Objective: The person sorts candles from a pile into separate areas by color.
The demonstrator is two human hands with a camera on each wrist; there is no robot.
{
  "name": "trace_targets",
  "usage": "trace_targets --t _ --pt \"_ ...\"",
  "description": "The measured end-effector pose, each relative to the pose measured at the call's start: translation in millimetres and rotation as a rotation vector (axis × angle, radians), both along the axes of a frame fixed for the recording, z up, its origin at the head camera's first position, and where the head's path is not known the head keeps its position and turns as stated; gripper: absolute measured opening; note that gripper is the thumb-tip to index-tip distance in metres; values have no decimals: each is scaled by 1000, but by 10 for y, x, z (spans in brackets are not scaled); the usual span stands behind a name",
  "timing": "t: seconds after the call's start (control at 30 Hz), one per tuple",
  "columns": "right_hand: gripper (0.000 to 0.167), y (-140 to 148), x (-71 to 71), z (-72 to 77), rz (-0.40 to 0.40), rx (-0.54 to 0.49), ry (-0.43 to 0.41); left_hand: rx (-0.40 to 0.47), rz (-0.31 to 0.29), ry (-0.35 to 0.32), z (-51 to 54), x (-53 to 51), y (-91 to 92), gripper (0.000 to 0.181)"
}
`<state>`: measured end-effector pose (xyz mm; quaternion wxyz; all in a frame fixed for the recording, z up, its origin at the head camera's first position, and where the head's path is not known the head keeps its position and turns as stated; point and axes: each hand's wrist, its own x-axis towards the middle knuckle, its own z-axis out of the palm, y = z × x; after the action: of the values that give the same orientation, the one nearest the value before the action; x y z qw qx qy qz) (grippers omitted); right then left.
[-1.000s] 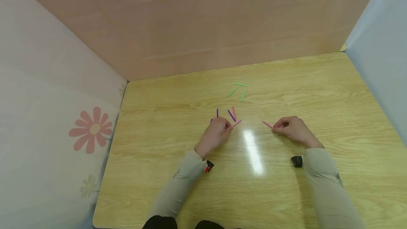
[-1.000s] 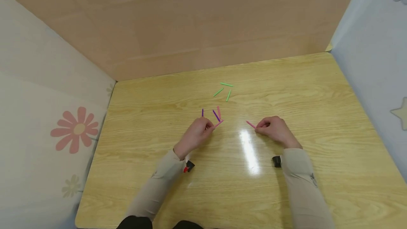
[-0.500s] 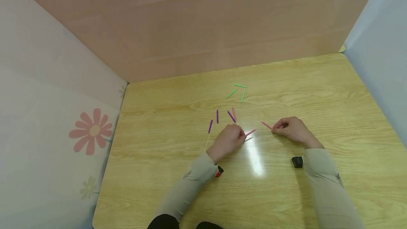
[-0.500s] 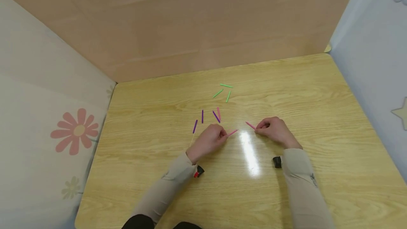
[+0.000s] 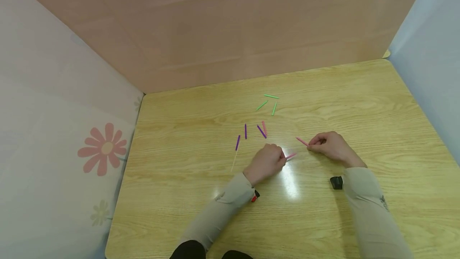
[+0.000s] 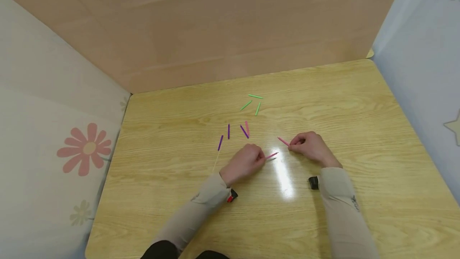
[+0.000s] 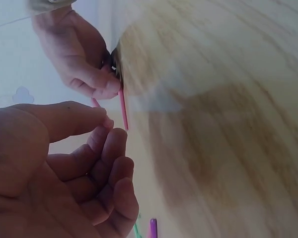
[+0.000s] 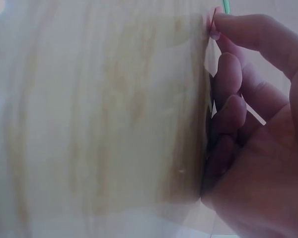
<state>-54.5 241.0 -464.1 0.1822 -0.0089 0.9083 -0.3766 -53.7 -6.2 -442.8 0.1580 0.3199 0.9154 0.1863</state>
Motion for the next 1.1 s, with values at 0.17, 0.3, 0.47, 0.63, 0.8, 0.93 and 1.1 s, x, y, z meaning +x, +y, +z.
trace_targets --t 0.17,0.3,0.47,0.63,0.8,0.93,1.1 --pt "24 -1 8 -2 -2 -4 -2 -39 -20 10 10 11 60 18" --pt "25 -6 16 -1 -10 -16 -17 -42 -17 -2 -4 17 94 23" --pt "24 -9 11 11 -11 -11 -10 -39 -6 -5 -54 17 131 35" --pt "23 -8 12 12 -15 -7 -9 -70 -6 12 -71 16 160 39" --pt "24 -7 13 0 -27 -23 -14 -91 -2 19 -63 18 182 37" --pt "24 -3 14 -9 -29 -23 -10 -110 5 30 -67 28 194 35" --pt "25 -3 12 4 -34 -33 -20 -122 9 26 -75 29 218 38"
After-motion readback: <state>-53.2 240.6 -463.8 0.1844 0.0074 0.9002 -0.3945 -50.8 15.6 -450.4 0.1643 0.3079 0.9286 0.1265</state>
